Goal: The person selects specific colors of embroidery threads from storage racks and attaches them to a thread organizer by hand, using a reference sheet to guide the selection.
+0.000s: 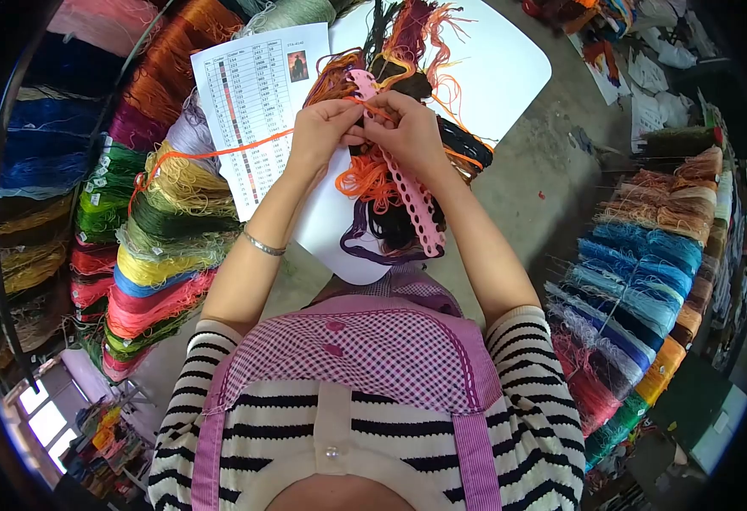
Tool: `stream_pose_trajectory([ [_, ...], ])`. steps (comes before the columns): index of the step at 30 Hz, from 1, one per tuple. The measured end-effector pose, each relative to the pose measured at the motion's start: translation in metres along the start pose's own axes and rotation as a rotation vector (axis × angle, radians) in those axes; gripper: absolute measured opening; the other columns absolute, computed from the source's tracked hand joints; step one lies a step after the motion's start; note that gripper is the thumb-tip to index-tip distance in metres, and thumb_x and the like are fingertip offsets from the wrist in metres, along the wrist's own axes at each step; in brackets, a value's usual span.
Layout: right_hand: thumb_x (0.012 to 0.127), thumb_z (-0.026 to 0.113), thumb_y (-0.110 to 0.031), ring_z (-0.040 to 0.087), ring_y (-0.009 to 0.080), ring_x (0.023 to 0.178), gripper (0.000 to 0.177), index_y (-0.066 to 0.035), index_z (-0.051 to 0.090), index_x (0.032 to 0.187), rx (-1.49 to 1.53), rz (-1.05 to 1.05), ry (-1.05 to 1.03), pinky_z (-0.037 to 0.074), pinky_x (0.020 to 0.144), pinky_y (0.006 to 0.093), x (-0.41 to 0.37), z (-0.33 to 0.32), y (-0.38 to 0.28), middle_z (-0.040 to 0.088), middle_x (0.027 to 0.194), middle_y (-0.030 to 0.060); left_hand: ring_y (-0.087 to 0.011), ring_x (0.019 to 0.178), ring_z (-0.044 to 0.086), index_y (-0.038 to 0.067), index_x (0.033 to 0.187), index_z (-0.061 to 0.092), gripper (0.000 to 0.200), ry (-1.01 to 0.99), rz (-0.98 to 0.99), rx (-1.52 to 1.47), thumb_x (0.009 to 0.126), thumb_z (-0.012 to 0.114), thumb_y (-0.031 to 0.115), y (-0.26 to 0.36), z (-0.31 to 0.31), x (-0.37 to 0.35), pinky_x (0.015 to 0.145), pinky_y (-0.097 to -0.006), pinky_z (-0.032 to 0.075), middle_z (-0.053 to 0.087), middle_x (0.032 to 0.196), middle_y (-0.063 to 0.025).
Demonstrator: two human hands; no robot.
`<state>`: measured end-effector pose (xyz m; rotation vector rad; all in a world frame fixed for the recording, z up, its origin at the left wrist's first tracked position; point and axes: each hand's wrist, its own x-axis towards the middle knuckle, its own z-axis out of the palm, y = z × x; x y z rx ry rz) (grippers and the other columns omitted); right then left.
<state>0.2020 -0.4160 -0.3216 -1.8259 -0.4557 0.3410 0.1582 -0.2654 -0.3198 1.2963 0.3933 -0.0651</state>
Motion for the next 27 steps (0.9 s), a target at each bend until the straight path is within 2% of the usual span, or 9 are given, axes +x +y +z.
stream_pose_trajectory([
  [4,0.083,0.065,-0.005,0.049,0.0009,0.070,0.021,0.001,0.059,0.102,0.107,0.007,0.000,0.041,0.062,0.0163,0.002,0.001,0.006,0.059,0.081,-0.0038,-0.0113,0.064,0.063,-0.003,0.097,0.065,0.015,-0.037,-0.069,-0.076,0.088,0.061,0.009,0.001,-0.003,0.002,0.057,-0.0206,0.052,0.067,0.081,-0.0072],
  [6,0.078,0.069,-0.008,0.048,0.0034,0.064,0.023,0.000,0.061,0.098,0.052,-0.002,0.031,0.043,0.059,0.0191,0.001,0.002,0.002,0.060,0.073,-0.0014,-0.0113,0.064,0.064,-0.003,0.096,0.065,0.015,-0.023,-0.061,-0.037,0.088,0.062,0.009,0.003,-0.004,0.002,0.056,-0.0202,0.052,0.067,0.082,-0.0074],
  [11,0.079,0.069,-0.006,0.053,0.0034,0.070,0.027,0.000,0.059,0.103,0.045,-0.006,0.077,0.045,0.064,0.0178,0.002,0.003,0.006,0.061,0.080,-0.0009,-0.0117,0.068,0.064,-0.004,0.096,0.065,0.016,0.018,-0.046,0.020,0.087,0.063,0.009,-0.001,-0.012,0.003,0.057,-0.0194,0.051,0.068,0.083,-0.0085],
  [14,0.081,0.066,-0.003,0.054,0.0029,0.074,0.027,0.001,0.057,0.106,0.024,0.019,0.056,0.044,0.066,0.0164,0.003,0.001,0.006,0.061,0.085,-0.0008,-0.0144,0.072,0.065,-0.003,0.096,0.066,0.016,0.014,-0.051,-0.074,0.084,0.064,0.008,0.000,-0.024,-0.004,0.064,-0.0236,0.053,0.068,0.086,-0.0111],
  [16,0.081,0.066,-0.003,0.054,0.0028,0.074,0.027,0.001,0.057,0.106,0.023,0.029,0.052,0.044,0.067,0.0164,0.004,0.002,0.010,0.062,0.086,-0.0007,-0.0152,0.074,0.065,-0.002,0.095,0.065,0.014,-0.019,-0.100,-0.282,0.084,0.063,0.007,0.002,-0.029,-0.008,0.067,-0.0252,0.054,0.068,0.089,-0.0114],
  [19,0.075,0.070,-0.008,0.052,0.0032,0.065,0.027,-0.001,0.062,0.100,0.070,0.006,0.093,0.045,0.063,0.0187,0.004,0.006,0.011,0.062,0.076,-0.0014,-0.0162,0.076,0.065,-0.001,0.094,0.064,0.012,-0.055,-0.095,-0.361,0.086,0.061,0.007,-0.001,-0.034,-0.007,0.069,-0.0260,0.054,0.067,0.091,-0.0112],
  [23,0.075,0.069,-0.008,0.052,0.0028,0.065,0.027,-0.001,0.062,0.100,0.035,0.003,0.092,0.045,0.062,0.0183,0.004,0.005,0.012,0.063,0.077,-0.0012,-0.0170,0.075,0.065,0.000,0.092,0.064,0.010,-0.057,-0.118,-0.405,0.086,0.059,0.006,-0.001,-0.032,-0.006,0.070,-0.0266,0.054,0.066,0.089,-0.0103],
  [26,0.081,0.065,-0.003,0.052,0.0017,0.071,0.024,-0.001,0.060,0.105,0.008,0.023,0.023,0.042,0.065,0.0163,0.002,0.004,0.005,0.062,0.084,-0.0023,-0.0159,0.074,0.064,0.000,0.092,0.064,0.011,-0.091,-0.111,-0.472,0.086,0.061,0.009,0.002,-0.029,-0.006,0.071,-0.0266,0.053,0.066,0.087,-0.0080],
  [27,0.081,0.065,-0.004,0.051,0.0015,0.069,0.025,-0.001,0.060,0.105,-0.015,0.014,0.045,0.042,0.064,0.0163,0.002,0.004,0.006,0.061,0.083,-0.0027,-0.0135,0.074,0.063,-0.001,0.094,0.064,0.013,-0.078,-0.070,-0.331,0.087,0.061,0.010,-0.002,-0.026,-0.005,0.071,-0.0248,0.053,0.066,0.091,-0.0076],
])
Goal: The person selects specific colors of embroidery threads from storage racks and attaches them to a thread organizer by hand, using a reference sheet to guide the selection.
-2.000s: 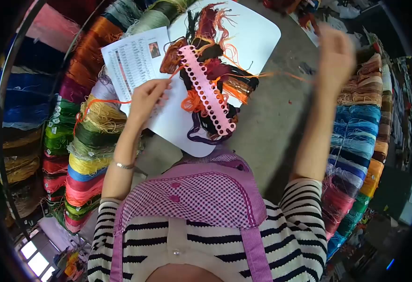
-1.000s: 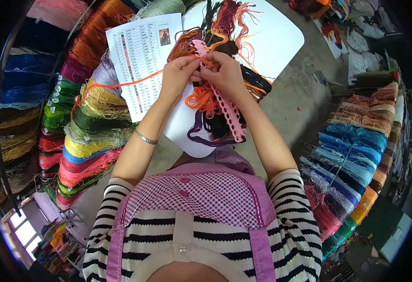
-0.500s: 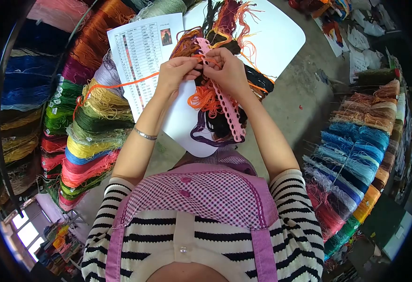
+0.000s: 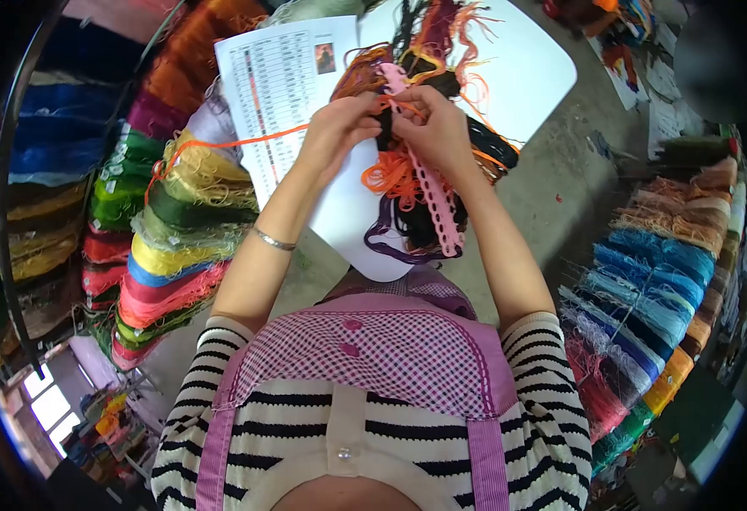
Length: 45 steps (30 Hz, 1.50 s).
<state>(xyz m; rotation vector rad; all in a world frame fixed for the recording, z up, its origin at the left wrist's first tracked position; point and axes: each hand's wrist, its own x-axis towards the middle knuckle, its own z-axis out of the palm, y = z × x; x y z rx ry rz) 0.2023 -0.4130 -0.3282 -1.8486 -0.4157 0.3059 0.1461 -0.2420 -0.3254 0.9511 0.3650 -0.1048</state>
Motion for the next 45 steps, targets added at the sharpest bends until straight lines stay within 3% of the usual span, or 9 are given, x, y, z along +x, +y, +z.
stream_pose_trajectory([
  [9,0.079,0.065,-0.002,0.044,0.0013,0.067,0.035,-0.003,0.055,0.112,0.020,-0.022,-0.006,0.036,0.059,0.0160,0.000,0.004,0.005,0.052,0.078,-0.0050,-0.0120,0.060,0.060,-0.001,0.101,0.064,0.017,-0.229,-0.054,0.079,0.088,0.057,0.009,0.027,0.021,-0.014,0.053,-0.0214,0.047,0.065,0.081,-0.0072],
  [12,0.076,0.067,0.000,0.031,0.0032,0.059,0.041,-0.004,0.051,0.114,-0.014,-0.104,0.079,0.026,0.053,0.0191,-0.002,0.010,-0.001,0.030,0.068,-0.0058,-0.0155,0.057,0.060,0.000,0.085,0.064,0.020,-0.245,0.001,0.725,0.086,0.059,0.019,0.009,0.019,0.011,0.050,-0.0271,0.046,0.063,0.066,-0.0087],
  [16,0.076,0.067,-0.001,0.034,0.0026,0.059,0.041,-0.003,0.051,0.114,-0.149,-0.129,0.046,0.029,0.054,0.0183,0.001,0.006,0.005,0.035,0.068,-0.0056,-0.0153,0.061,0.057,0.007,0.077,0.067,0.025,-0.181,0.372,1.189,0.081,0.069,0.032,0.042,-0.009,0.014,0.058,-0.0312,0.046,0.063,0.068,-0.0037],
  [21,0.076,0.069,-0.004,0.039,0.0024,0.060,0.039,0.001,0.052,0.111,-0.060,-0.038,0.013,0.033,0.056,0.0174,0.004,0.006,0.007,0.047,0.070,-0.0053,-0.0029,0.057,0.042,0.011,0.069,0.054,0.026,0.059,0.091,0.876,0.089,0.057,0.027,0.149,-0.054,-0.064,0.050,-0.0201,0.031,0.047,0.062,0.0060],
  [29,0.076,0.070,-0.007,0.040,0.0031,0.059,0.038,0.002,0.053,0.109,-0.165,-0.055,0.012,0.035,0.056,0.0177,0.007,0.003,0.009,0.049,0.071,-0.0043,-0.0032,0.049,0.040,0.009,0.076,0.057,0.020,0.503,0.265,0.585,0.091,0.054,0.023,0.239,-0.152,-0.122,0.043,-0.0180,0.026,0.050,0.062,0.0047],
  [33,0.076,0.071,-0.009,0.040,0.0034,0.058,0.038,0.001,0.053,0.108,-0.214,-0.106,0.025,0.036,0.055,0.0188,0.006,0.003,0.009,0.049,0.070,-0.0039,-0.0053,0.055,0.052,0.002,0.108,0.064,0.025,0.566,0.597,1.023,0.095,0.052,0.020,0.206,-0.132,-0.141,0.050,-0.0177,0.041,0.059,0.067,-0.0012],
  [37,0.073,0.075,-0.013,0.047,0.0078,0.067,0.048,0.000,0.052,0.114,-0.300,-0.187,0.129,0.041,0.061,0.0218,-0.018,0.003,-0.007,0.052,0.082,0.0005,-0.0066,0.055,0.058,0.002,0.083,0.068,0.023,0.338,0.369,1.159,0.089,0.060,0.023,0.138,-0.103,-0.153,0.051,-0.0218,0.045,0.065,0.065,-0.0033],
  [40,0.069,0.079,-0.020,0.053,0.0214,0.084,0.060,0.001,0.050,0.117,-0.628,-0.284,0.233,0.045,0.075,0.0321,-0.051,0.004,-0.024,0.055,0.094,0.0094,-0.0242,0.065,0.064,0.003,0.094,0.066,0.023,0.382,0.452,1.375,0.084,0.065,0.024,0.081,-0.111,-0.145,0.062,-0.0309,0.050,0.067,0.075,-0.0113],
  [45,0.067,0.080,-0.028,0.050,0.0344,0.105,0.075,0.002,0.044,0.125,-0.839,-0.197,0.231,0.042,0.090,0.0410,-0.083,0.004,-0.018,0.052,0.115,0.0188,-0.0192,0.067,0.058,-0.004,0.105,0.058,0.043,0.401,0.531,1.100,0.075,0.076,0.022,0.020,-0.133,-0.101,0.064,-0.0296,0.049,0.063,0.081,-0.0092],
])
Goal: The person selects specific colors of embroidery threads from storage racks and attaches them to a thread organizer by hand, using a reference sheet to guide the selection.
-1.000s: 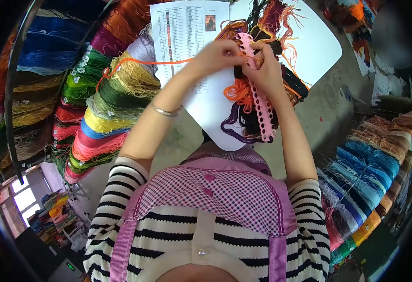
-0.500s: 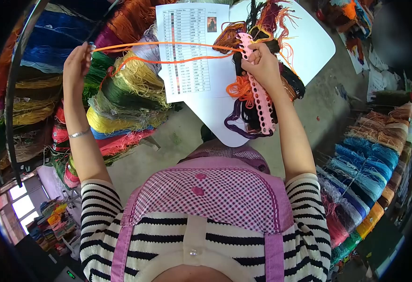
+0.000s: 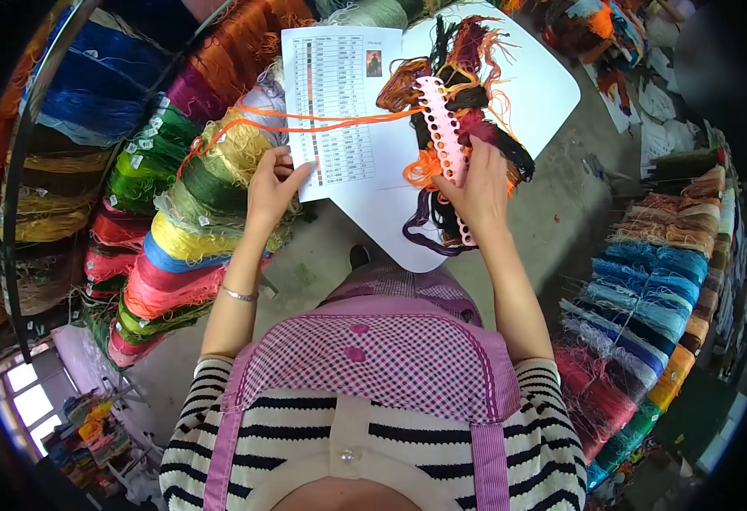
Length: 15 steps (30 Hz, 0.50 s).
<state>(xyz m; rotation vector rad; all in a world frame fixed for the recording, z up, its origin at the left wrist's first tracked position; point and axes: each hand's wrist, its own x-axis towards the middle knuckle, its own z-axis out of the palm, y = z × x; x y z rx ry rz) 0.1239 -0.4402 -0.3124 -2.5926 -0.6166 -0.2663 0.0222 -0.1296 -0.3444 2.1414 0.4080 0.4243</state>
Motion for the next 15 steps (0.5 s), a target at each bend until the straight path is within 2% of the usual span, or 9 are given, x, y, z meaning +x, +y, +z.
stream_pose_trajectory([
  [2,0.066,0.080,-0.026,0.049,0.0361,0.107,0.077,0.003,0.042,0.127,0.024,0.016,-0.032,0.041,0.093,0.0413,0.000,0.000,0.010,0.051,0.117,0.0203,-0.0163,0.065,0.057,-0.003,0.106,0.058,0.048,-0.021,-0.177,-0.022,0.072,0.078,0.022,0.002,0.017,0.003,0.061,-0.0282,0.047,0.062,0.079,-0.0071],
  [4,0.067,0.079,-0.025,0.049,0.0364,0.108,0.076,0.003,0.042,0.128,0.063,0.030,-0.058,0.041,0.092,0.0415,0.007,0.001,0.015,0.051,0.117,0.0206,-0.0137,0.063,0.055,-0.003,0.104,0.059,0.045,0.034,-0.148,0.049,0.071,0.079,0.021,0.003,0.022,0.006,0.057,-0.0264,0.045,0.061,0.076,-0.0058],
  [6,0.069,0.076,-0.022,0.050,0.0358,0.108,0.074,0.003,0.041,0.129,0.111,0.027,-0.069,0.041,0.093,0.0407,0.014,0.001,0.023,0.052,0.117,0.0210,-0.0081,0.064,0.056,-0.004,0.107,0.058,0.040,-0.161,-0.293,0.132,0.076,0.075,0.015,0.006,0.020,0.006,0.060,-0.0226,0.046,0.064,0.082,-0.0047],
  [7,0.069,0.075,-0.021,0.051,0.0352,0.109,0.073,0.002,0.041,0.129,0.194,0.060,-0.111,0.041,0.094,0.0402,0.019,-0.002,0.024,0.053,0.117,0.0214,-0.0075,0.068,0.056,-0.004,0.106,0.059,0.032,-0.093,-0.246,-0.047,0.080,0.071,0.010,0.002,0.024,0.002,0.063,-0.0231,0.046,0.065,0.085,-0.0035],
  [8,0.070,0.074,-0.020,0.051,0.0345,0.110,0.072,0.002,0.041,0.130,0.278,0.091,-0.161,0.041,0.095,0.0396,0.025,-0.005,0.026,0.053,0.118,0.0219,-0.0075,0.068,0.056,-0.004,0.106,0.059,0.032,-0.080,-0.254,-0.038,0.080,0.071,0.010,0.001,0.025,-0.002,0.063,-0.0231,0.046,0.065,0.085,-0.0035],
  [10,0.071,0.073,-0.015,0.055,0.0301,0.108,0.070,-0.001,0.041,0.131,0.344,0.055,-0.160,0.043,0.093,0.0361,0.032,-0.014,0.042,0.056,0.116,0.0201,-0.0076,0.073,0.056,-0.003,0.108,0.059,0.026,0.096,-0.217,-0.300,0.084,0.065,0.005,0.023,0.028,-0.012,0.066,-0.0237,0.046,0.065,0.090,-0.0028],
  [11,0.072,0.073,-0.013,0.056,0.0274,0.106,0.068,-0.003,0.041,0.132,0.477,0.062,-0.167,0.044,0.092,0.0348,0.038,-0.023,0.052,0.056,0.116,0.0180,-0.0083,0.078,0.058,-0.002,0.109,0.059,0.023,0.153,-0.265,-0.388,0.086,0.062,0.002,0.037,0.031,-0.017,0.069,-0.0232,0.046,0.065,0.094,-0.0035],
  [13,0.075,0.072,-0.009,0.058,0.0192,0.099,0.064,-0.006,0.043,0.131,0.672,0.089,-0.162,0.047,0.086,0.0310,0.051,-0.040,0.072,0.057,0.114,0.0123,-0.0086,0.080,0.059,-0.002,0.107,0.060,0.021,0.294,-0.274,-0.422,0.086,0.061,0.001,0.057,0.039,-0.027,0.072,-0.0226,0.046,0.065,0.094,-0.0034],
  [15,0.075,0.072,-0.010,0.057,0.0180,0.099,0.063,-0.006,0.043,0.130,0.688,0.015,-0.157,0.047,0.086,0.0306,0.063,-0.053,0.096,0.057,0.114,0.0119,-0.0078,0.081,0.059,-0.002,0.104,0.059,0.019,0.416,-0.286,-0.439,0.086,0.060,-0.001,0.081,0.045,-0.038,0.073,-0.0225,0.046,0.065,0.093,-0.0028],
])
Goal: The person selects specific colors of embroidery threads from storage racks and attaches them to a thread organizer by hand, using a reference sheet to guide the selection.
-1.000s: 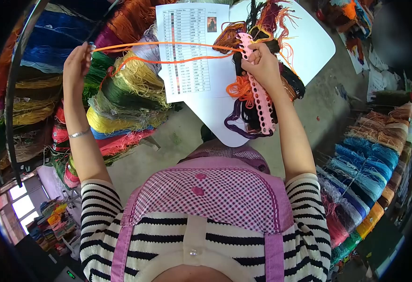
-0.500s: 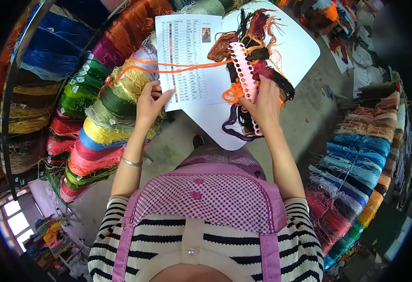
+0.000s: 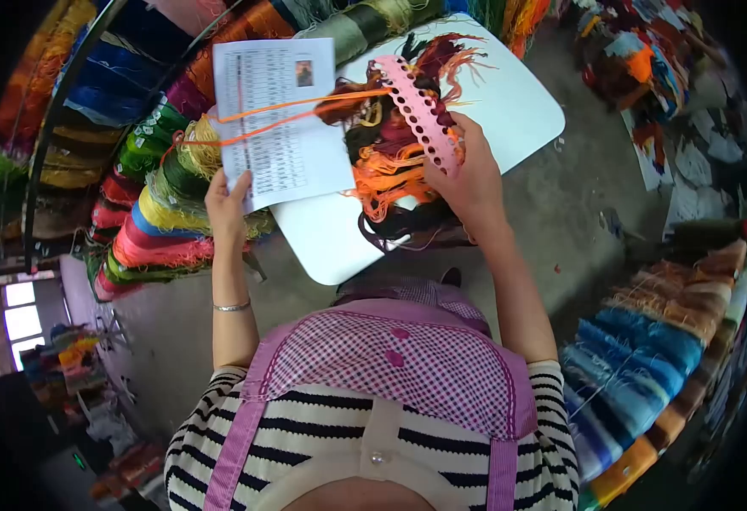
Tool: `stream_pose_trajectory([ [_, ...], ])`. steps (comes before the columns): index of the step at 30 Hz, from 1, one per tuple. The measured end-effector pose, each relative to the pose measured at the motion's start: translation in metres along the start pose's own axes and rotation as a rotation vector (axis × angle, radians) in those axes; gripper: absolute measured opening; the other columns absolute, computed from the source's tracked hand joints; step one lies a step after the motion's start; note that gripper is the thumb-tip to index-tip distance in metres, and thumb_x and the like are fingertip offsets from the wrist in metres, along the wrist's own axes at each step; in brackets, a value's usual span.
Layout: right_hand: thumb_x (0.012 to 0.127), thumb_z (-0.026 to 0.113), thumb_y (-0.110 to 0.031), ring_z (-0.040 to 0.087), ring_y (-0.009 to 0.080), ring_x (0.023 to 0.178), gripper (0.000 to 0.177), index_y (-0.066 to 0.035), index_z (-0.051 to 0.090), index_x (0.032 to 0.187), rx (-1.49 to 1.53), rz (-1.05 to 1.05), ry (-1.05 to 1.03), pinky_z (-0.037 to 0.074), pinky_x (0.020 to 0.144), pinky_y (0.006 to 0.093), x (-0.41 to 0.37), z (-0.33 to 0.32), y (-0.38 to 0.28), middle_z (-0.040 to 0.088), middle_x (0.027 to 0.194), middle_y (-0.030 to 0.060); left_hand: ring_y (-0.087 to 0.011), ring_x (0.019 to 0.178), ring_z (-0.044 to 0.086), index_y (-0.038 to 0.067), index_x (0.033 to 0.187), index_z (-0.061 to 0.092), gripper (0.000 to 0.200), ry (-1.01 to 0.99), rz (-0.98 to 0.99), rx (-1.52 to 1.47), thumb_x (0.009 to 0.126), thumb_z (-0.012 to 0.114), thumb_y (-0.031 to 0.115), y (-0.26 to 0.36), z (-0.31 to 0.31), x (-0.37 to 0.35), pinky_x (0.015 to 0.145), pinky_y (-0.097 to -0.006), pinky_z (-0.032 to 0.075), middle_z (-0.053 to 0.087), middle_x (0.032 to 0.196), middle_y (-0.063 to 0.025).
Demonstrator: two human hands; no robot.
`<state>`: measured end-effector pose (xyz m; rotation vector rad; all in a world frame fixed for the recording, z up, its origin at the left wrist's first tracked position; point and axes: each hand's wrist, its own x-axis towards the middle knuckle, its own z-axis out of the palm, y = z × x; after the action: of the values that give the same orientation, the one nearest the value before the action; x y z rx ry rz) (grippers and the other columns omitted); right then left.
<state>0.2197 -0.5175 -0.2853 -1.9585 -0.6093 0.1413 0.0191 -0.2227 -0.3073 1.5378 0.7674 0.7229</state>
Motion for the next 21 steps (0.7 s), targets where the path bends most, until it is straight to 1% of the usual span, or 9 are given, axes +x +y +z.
stream_pose_trajectory([
  [4,0.075,0.073,-0.011,0.053,0.0162,0.098,0.059,-0.004,0.045,0.127,0.125,-0.092,-0.062,0.046,0.084,0.0293,0.026,-0.041,-0.006,0.058,0.113,0.0104,-0.0077,0.079,0.058,-0.002,0.104,0.059,0.019,0.195,0.075,-0.094,0.085,0.060,0.000,0.022,0.015,-0.027,0.069,-0.0227,0.046,0.064,0.093,-0.0026],
  [6,0.074,0.073,-0.011,0.053,0.0164,0.096,0.057,-0.003,0.047,0.125,0.218,-0.149,-0.057,0.046,0.084,0.0293,0.049,-0.051,-0.001,0.058,0.112,0.0094,-0.0081,0.076,0.056,-0.001,0.105,0.059,0.022,0.365,0.094,0.132,0.084,0.061,0.002,0.030,0.007,-0.032,0.066,-0.0221,0.045,0.063,0.091,-0.0018],
  [9,0.074,0.073,-0.012,0.052,0.0171,0.093,0.055,-0.001,0.049,0.122,0.183,-0.256,0.039,0.045,0.082,0.0293,0.087,-0.044,0.016,0.058,0.111,0.0094,-0.0138,0.079,0.058,-0.002,0.108,0.062,0.029,0.658,0.218,0.163,0.079,0.060,0.001,0.007,-0.058,-0.024,0.071,-0.0254,0.047,0.063,0.094,-0.0053],
  [12,0.072,0.074,-0.017,0.052,0.0258,0.110,0.060,0.001,0.047,0.122,0.227,-0.300,0.017,0.041,0.095,0.0345,0.110,-0.031,0.018,0.056,0.113,0.0154,-0.0205,0.087,0.062,-0.005,0.107,0.061,0.029,0.789,0.135,-0.242,0.079,0.058,-0.001,0.011,-0.104,-0.038,0.079,-0.0301,0.050,0.064,0.100,-0.0122],
  [14,0.072,0.072,-0.017,0.048,0.0369,0.108,0.058,-0.002,0.044,0.121,0.221,-0.397,0.012,0.039,0.093,0.0411,0.129,-0.010,0.034,0.050,0.112,0.0208,-0.0225,0.085,0.063,-0.005,0.106,0.062,0.026,0.755,0.239,-0.053,0.083,0.060,0.007,-0.085,-0.228,-0.026,0.077,-0.0351,0.052,0.064,0.099,-0.0147],
  [15,0.072,0.072,-0.018,0.047,0.0381,0.109,0.058,-0.002,0.044,0.120,0.207,-0.452,0.004,0.039,0.094,0.0417,0.139,0.001,0.040,0.049,0.114,0.0214,-0.0242,0.089,0.062,-0.004,0.113,0.056,0.029,0.766,0.156,-0.584,0.084,0.054,0.000,-0.072,-0.214,-0.027,0.084,-0.0362,0.051,0.062,0.104,-0.0136],
  [18,0.072,0.072,-0.019,0.049,0.0364,0.098,0.056,-0.002,0.045,0.118,0.176,-0.503,-0.090,0.041,0.088,0.0413,0.164,0.021,0.052,0.047,0.104,0.0200,-0.0238,0.090,0.059,-0.005,0.118,0.054,0.037,1.097,0.117,0.010,0.085,0.061,0.011,-0.027,-0.105,-0.034,0.081,-0.0354,0.047,0.061,0.109,-0.0137],
  [19,0.072,0.072,-0.019,0.049,0.0363,0.100,0.055,-0.002,0.045,0.117,0.168,-0.470,-0.170,0.042,0.088,0.0407,0.169,0.021,0.051,0.047,0.106,0.0208,-0.0227,0.095,0.057,-0.004,0.120,0.052,0.038,1.194,0.185,-0.213,0.086,0.060,0.009,-0.007,-0.050,-0.026,0.085,-0.0351,0.044,0.060,0.111,-0.0121],
  [21,0.072,0.072,-0.020,0.048,0.0374,0.102,0.058,-0.001,0.044,0.119,0.109,-0.485,-0.267,0.041,0.089,0.0410,0.184,0.036,0.071,0.046,0.109,0.0217,-0.0203,0.097,0.054,-0.003,0.119,0.052,0.036,0.974,0.359,-0.309,0.086,0.060,0.008,-0.020,-0.002,-0.010,0.086,-0.0332,0.043,0.058,0.110,-0.0095],
])
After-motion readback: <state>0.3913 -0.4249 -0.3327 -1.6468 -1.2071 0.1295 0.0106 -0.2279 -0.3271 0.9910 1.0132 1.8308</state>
